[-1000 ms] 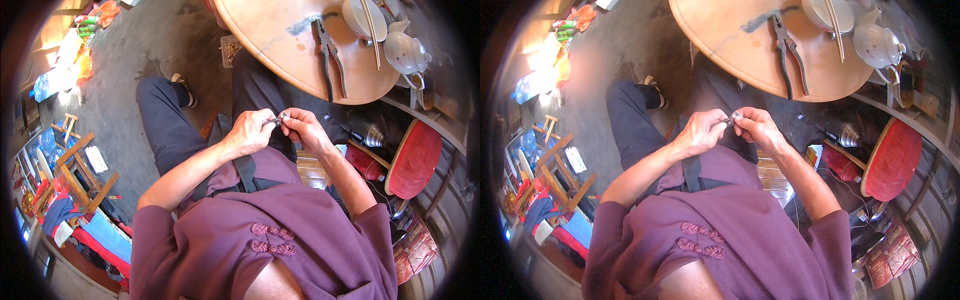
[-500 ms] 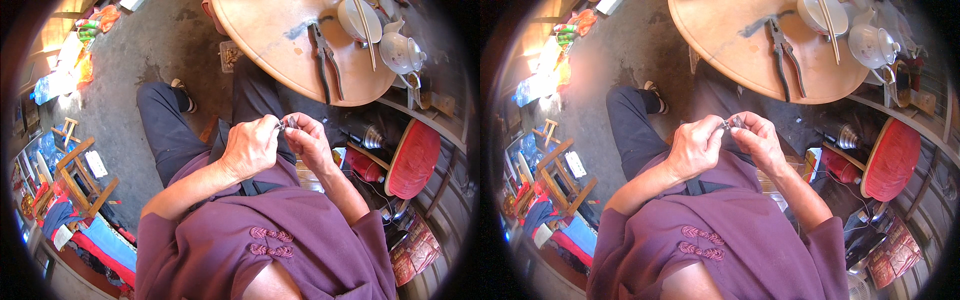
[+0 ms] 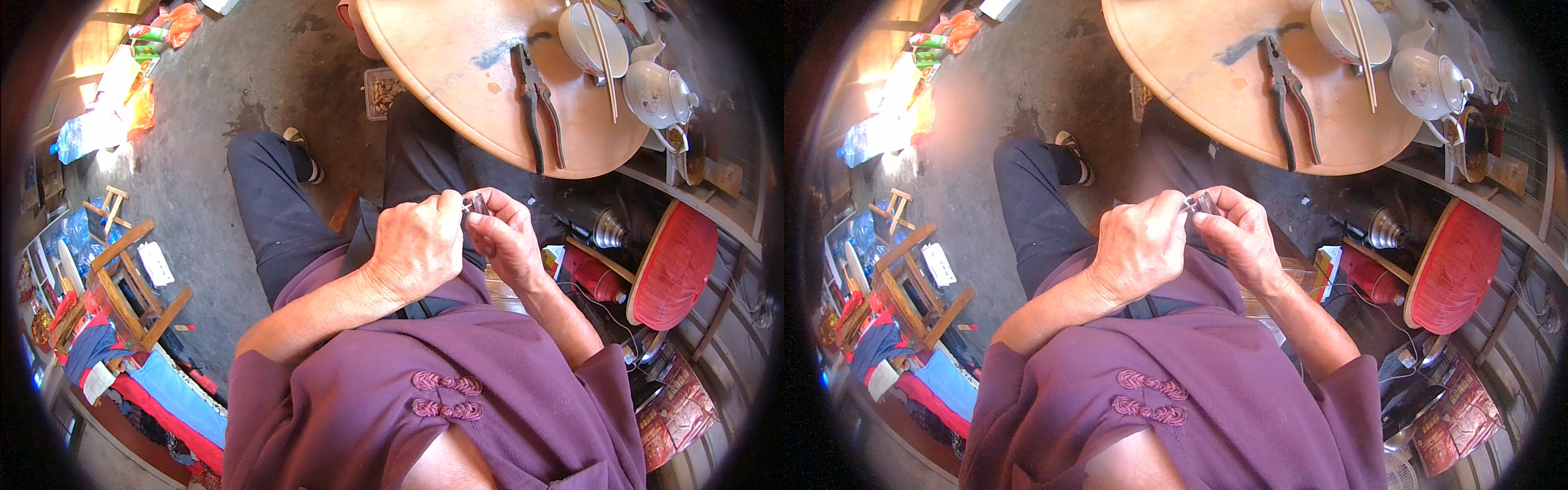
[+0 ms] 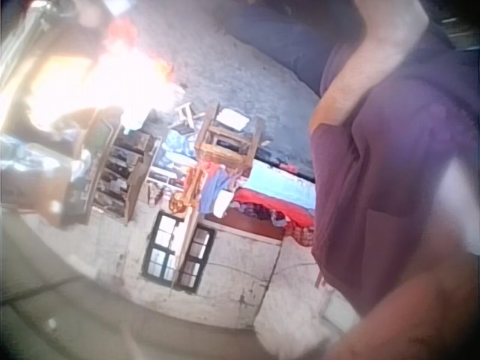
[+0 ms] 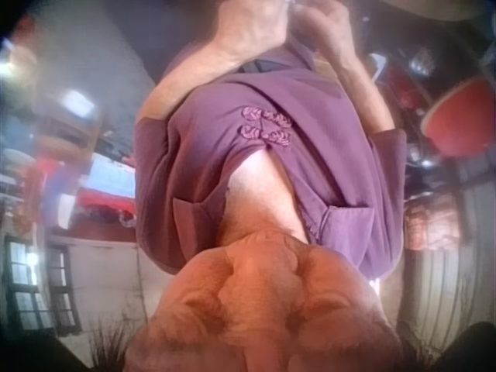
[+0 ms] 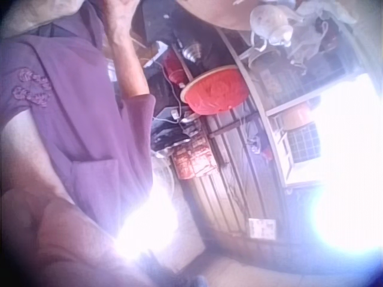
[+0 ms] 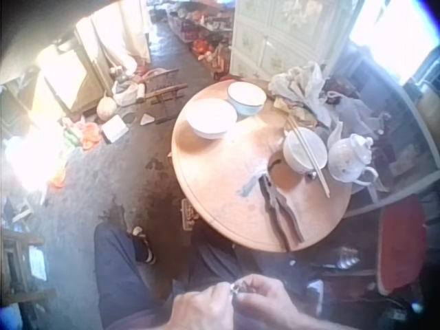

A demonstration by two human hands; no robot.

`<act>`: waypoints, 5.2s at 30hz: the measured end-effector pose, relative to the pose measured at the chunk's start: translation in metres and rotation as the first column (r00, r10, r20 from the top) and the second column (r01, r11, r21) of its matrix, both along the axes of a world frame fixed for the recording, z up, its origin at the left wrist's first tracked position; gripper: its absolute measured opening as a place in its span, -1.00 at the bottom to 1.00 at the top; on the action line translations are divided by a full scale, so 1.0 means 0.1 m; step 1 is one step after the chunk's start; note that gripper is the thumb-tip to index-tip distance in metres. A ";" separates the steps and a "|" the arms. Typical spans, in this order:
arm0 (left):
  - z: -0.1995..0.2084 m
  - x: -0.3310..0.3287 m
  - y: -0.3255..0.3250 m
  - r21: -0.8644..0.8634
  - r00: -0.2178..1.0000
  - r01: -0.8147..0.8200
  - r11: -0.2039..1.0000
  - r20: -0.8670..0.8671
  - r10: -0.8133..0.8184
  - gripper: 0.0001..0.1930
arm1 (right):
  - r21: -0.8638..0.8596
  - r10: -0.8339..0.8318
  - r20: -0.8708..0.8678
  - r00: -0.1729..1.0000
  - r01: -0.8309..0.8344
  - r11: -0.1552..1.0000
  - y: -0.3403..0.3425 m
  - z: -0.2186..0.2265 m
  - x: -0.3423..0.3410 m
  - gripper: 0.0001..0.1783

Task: The person sits and repeatedly uses pliers to bend and adjust a small metal component held in their hands. They manipulate the piece with both hands, occasionally repositioning it and applying pressure with the pliers.

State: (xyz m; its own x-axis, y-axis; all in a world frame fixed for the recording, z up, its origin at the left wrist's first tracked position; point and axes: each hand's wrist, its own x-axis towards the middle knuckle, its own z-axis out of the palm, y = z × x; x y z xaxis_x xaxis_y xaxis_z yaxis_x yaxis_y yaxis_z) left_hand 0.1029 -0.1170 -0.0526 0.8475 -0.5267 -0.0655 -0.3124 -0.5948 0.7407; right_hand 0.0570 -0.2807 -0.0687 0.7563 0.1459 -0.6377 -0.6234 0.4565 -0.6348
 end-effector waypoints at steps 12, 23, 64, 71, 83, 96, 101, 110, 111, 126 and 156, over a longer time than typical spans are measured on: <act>-0.08 0.04 0.06 -0.165 0.995 -0.096 0.982 0.003 0.098 -0.90 | 0.201 -0.174 -0.225 0.959 0.220 0.954 0.24 0.10 -0.01 -0.88; -0.09 0.06 0.10 -0.263 0.990 -0.044 0.964 0.119 0.078 -0.82 | 0.038 -0.180 -0.084 0.980 0.184 0.982 0.24 0.21 0.04 -0.87; -0.87 0.09 -0.04 0.034 0.882 0.096 0.995 -0.466 -0.069 -0.89 | -0.796 0.471 0.128 0.873 -0.193 0.574 0.01 -0.68 0.00 -0.88; -0.94 0.07 -0.04 -0.017 0.887 0.049 0.999 -0.458 -0.051 -0.86 | -0.710 0.563 -0.020 0.826 -0.408 0.573 -0.12 -0.65 0.17 -0.86; -0.86 0.10 -0.04 -0.014 0.851 0.050 0.999 -0.523 -0.050 -0.87 | -0.662 0.644 -0.017 0.765 -0.491 0.565 -0.33 -0.39 0.14 -0.81; -0.84 0.12 -0.08 0.042 0.844 0.078 0.996 -0.535 -0.043 -0.85 | -0.774 0.619 0.036 0.784 -0.370 0.514 -0.29 -0.37 0.17 -0.82; -0.83 0.13 -0.08 0.037 0.838 0.087 0.996 -0.544 -0.053 -0.85 | -0.765 0.623 0.032 0.781 -0.382 0.518 -0.28 -0.39 0.22 -0.81; -0.85 0.14 -0.07 0.022 0.822 0.087 0.996 -0.566 -0.059 -0.84 | -0.749 0.631 0.038 0.775 -0.396 0.531 -0.30 -0.44 0.22 -0.81; -0.84 0.14 -0.07 0.023 0.816 0.084 0.996 -0.576 -0.056 -0.84 | -0.745 0.629 0.015 0.777 -0.412 0.525 -0.31 -0.43 0.23 -0.82; -0.86 0.13 -0.10 0.045 0.822 0.096 0.994 -0.567 -0.054 -0.84 | -0.862 0.702 -0.043 0.711 -0.381 0.334 -0.25 -0.37 0.30 -0.85; -0.90 0.16 -0.10 0.052 0.821 0.098 0.994 -0.568 -0.051 -0.78 | -0.868 0.872 -0.213 0.442 -0.495 0.039 -0.22 -0.32 0.58 -0.87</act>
